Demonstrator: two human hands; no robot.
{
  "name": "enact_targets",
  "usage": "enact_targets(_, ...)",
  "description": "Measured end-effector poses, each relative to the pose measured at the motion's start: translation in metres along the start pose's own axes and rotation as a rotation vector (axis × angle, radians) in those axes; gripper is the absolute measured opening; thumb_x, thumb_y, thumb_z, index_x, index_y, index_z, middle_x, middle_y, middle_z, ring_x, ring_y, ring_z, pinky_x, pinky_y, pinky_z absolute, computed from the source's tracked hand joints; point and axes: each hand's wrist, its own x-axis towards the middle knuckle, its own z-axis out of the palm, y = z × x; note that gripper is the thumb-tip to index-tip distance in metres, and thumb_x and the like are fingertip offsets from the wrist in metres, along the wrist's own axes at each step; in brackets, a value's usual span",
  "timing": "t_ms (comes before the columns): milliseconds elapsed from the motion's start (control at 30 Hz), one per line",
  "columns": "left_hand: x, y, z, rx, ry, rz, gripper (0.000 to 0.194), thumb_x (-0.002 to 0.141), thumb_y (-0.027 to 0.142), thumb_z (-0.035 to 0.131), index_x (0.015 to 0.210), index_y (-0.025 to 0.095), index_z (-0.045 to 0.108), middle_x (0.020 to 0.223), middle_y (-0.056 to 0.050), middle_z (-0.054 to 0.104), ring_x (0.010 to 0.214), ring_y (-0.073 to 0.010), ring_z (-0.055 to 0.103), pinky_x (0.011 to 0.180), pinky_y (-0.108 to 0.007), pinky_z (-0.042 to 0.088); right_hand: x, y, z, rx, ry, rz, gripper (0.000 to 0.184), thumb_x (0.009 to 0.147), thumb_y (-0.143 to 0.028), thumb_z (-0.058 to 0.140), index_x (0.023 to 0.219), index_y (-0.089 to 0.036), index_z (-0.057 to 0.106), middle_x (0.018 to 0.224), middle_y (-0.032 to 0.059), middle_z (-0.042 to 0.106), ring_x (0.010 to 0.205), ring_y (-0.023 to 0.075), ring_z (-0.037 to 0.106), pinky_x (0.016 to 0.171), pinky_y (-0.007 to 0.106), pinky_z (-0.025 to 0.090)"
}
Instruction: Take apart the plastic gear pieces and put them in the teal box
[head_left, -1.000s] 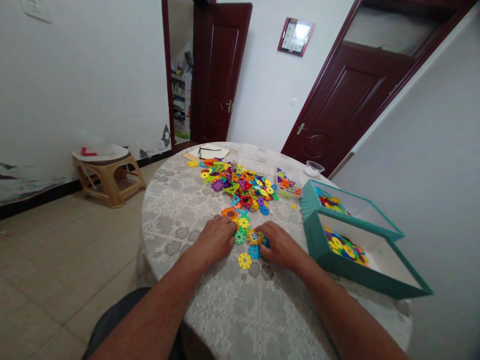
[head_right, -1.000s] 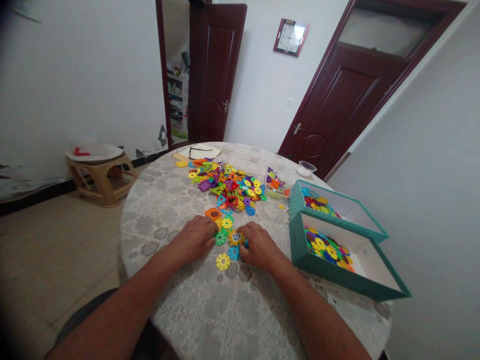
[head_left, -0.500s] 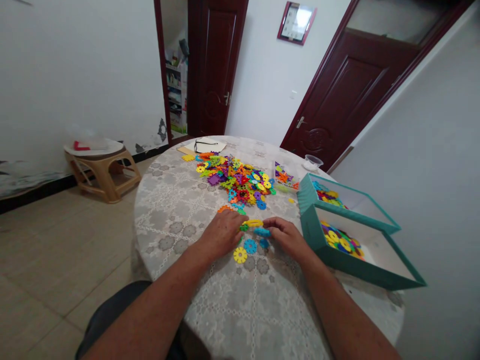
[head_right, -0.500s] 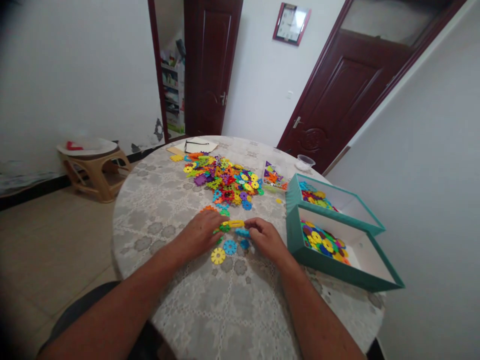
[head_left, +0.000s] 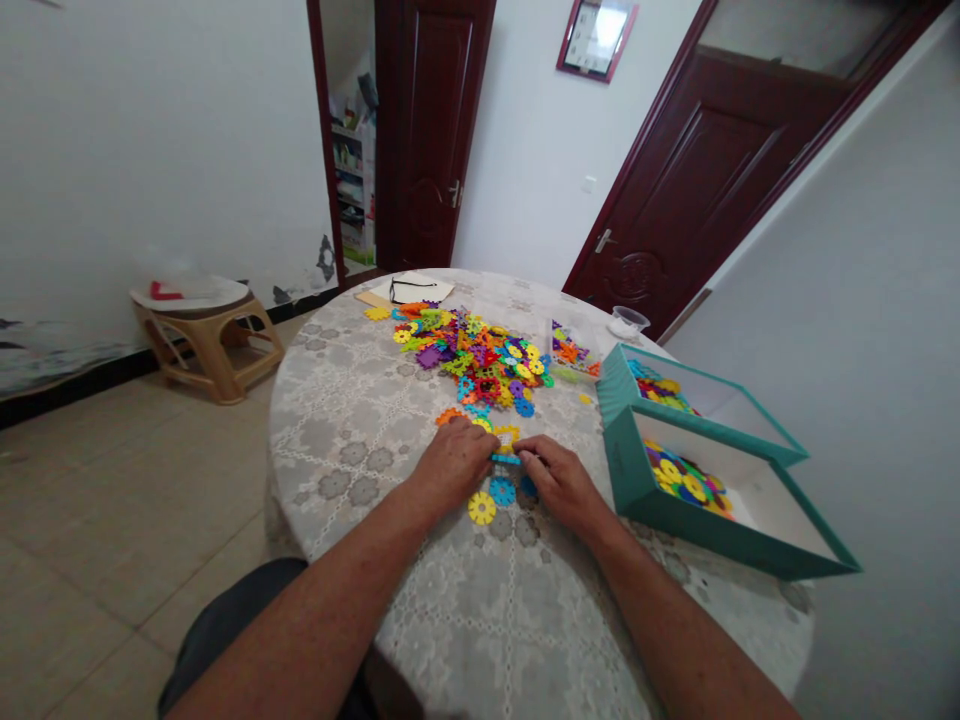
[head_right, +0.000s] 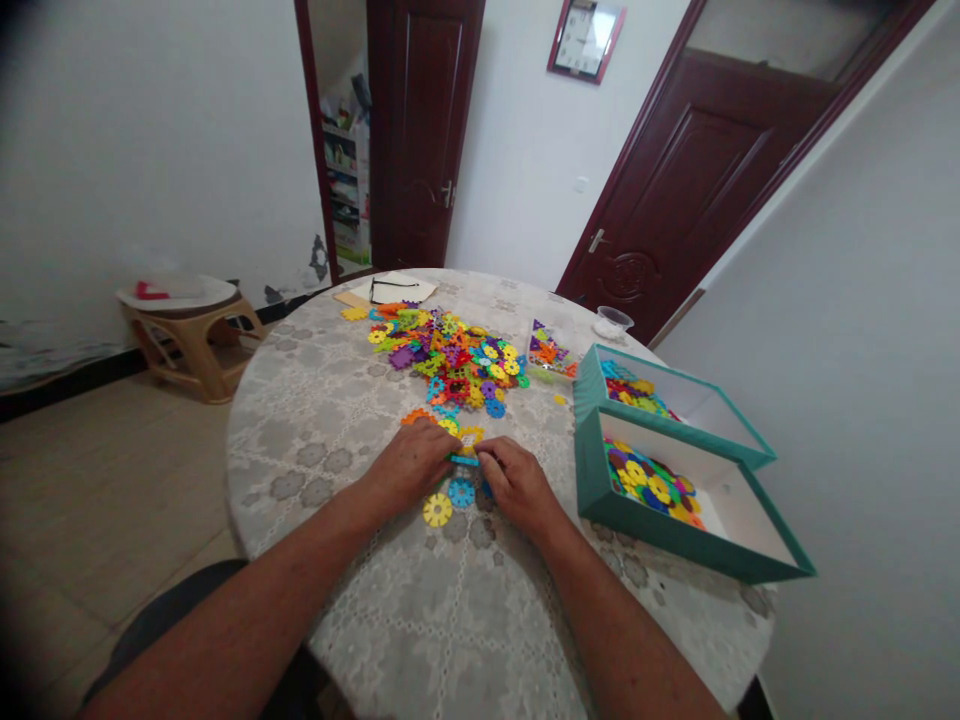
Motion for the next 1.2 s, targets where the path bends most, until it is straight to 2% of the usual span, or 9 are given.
enact_targets(267,0.001,0.001,0.006,-0.065,0.034,0.027,0.014,0.096,0.020,0.056,0.103,0.019,0.069,0.102,-0.011,0.072,0.101,-0.0270,0.062,0.095,-0.042,0.044,-0.002,-0.016,0.007,0.068,-0.058,-0.151,0.021,0.100,-0.023,0.055,0.113,-0.024,0.071,0.111,0.0071,0.072,0.105,0.0212,0.067,0.097,0.037,0.053)
enact_targets(500,-0.004,0.006,-0.005,-0.151,0.088,-0.023,0.018,0.089,0.014,0.054,0.101,0.018,0.066,0.105,-0.012,0.070,0.104,-0.0271,0.061,0.094,-0.038,0.046,-0.003,-0.025,0.005,0.084,-0.052,-0.221,0.026,0.099,-0.021,0.053,0.120,-0.026,0.068,0.118,0.0080,0.070,0.113,0.0227,0.065,0.103,0.040,0.052)
enact_targets(567,-0.004,0.009,-0.010,-0.223,0.105,-0.071,0.016,0.089,0.016,0.053,0.099,0.019,0.065,0.101,-0.010,0.070,0.098,-0.0254,0.062,0.088,-0.036,0.046,-0.003,-0.024,0.004,0.111,0.000,-0.188,0.026,0.100,-0.024,0.052,0.120,-0.026,0.069,0.119,0.0084,0.070,0.114,0.0233,0.065,0.104,0.041,0.052)
enact_targets(700,-0.003,0.014,-0.016,-0.415,0.134,-0.227,0.007,0.089,0.020,0.054,0.090,0.022,0.060,0.082,-0.002,0.065,0.076,-0.0189,0.059,0.071,-0.030,0.041,-0.004,-0.019,0.002,0.232,0.192,0.001,0.032,0.102,-0.036,0.050,0.129,-0.025,0.066,0.125,0.0102,0.069,0.114,0.0251,0.066,0.099,0.042,0.055)
enact_targets(833,-0.001,0.015,-0.018,-0.532,0.080,-0.281,0.005,0.088,0.020,0.055,0.085,0.022,0.058,0.074,0.001,0.062,0.068,-0.0154,0.056,0.063,-0.027,0.036,-0.004,-0.017,0.002,0.299,0.129,0.088,0.040,0.103,-0.042,0.050,0.138,-0.024,0.060,0.130,0.0114,0.067,0.113,0.0246,0.067,0.094,0.039,0.057)
enact_targets(1033,0.000,0.012,-0.020,-0.461,0.118,-0.322,0.006,0.088,0.021,0.056,0.082,0.022,0.056,0.074,0.001,0.061,0.069,-0.0155,0.056,0.065,-0.028,0.036,-0.004,-0.011,0.002,0.124,0.109,-0.019,0.033,0.102,-0.036,0.052,0.131,-0.025,0.064,0.128,0.0101,0.066,0.112,0.0233,0.065,0.090,0.036,0.057)
enact_targets(1133,-0.002,0.008,-0.026,-0.453,0.176,-0.396,0.008,0.091,0.026,0.056,0.084,0.022,0.056,0.074,0.001,0.062,0.069,-0.0155,0.055,0.066,-0.028,0.037,-0.005,-0.006,0.001,-0.055,0.060,-0.105,0.037,0.098,-0.032,0.059,0.134,-0.025,0.063,0.132,0.0112,0.066,0.122,0.0269,0.061,0.101,0.043,0.053)
enact_targets(1200,-0.003,0.004,-0.032,-0.470,0.214,-0.470,0.012,0.093,0.031,0.054,0.085,0.022,0.057,0.074,0.001,0.064,0.069,-0.0159,0.056,0.066,-0.028,0.039,-0.006,-0.005,0.002,-0.177,-0.016,-0.144,0.038,0.096,-0.031,0.064,0.133,-0.024,0.063,0.131,0.0125,0.067,0.124,0.0295,0.059,0.108,0.049,0.048)
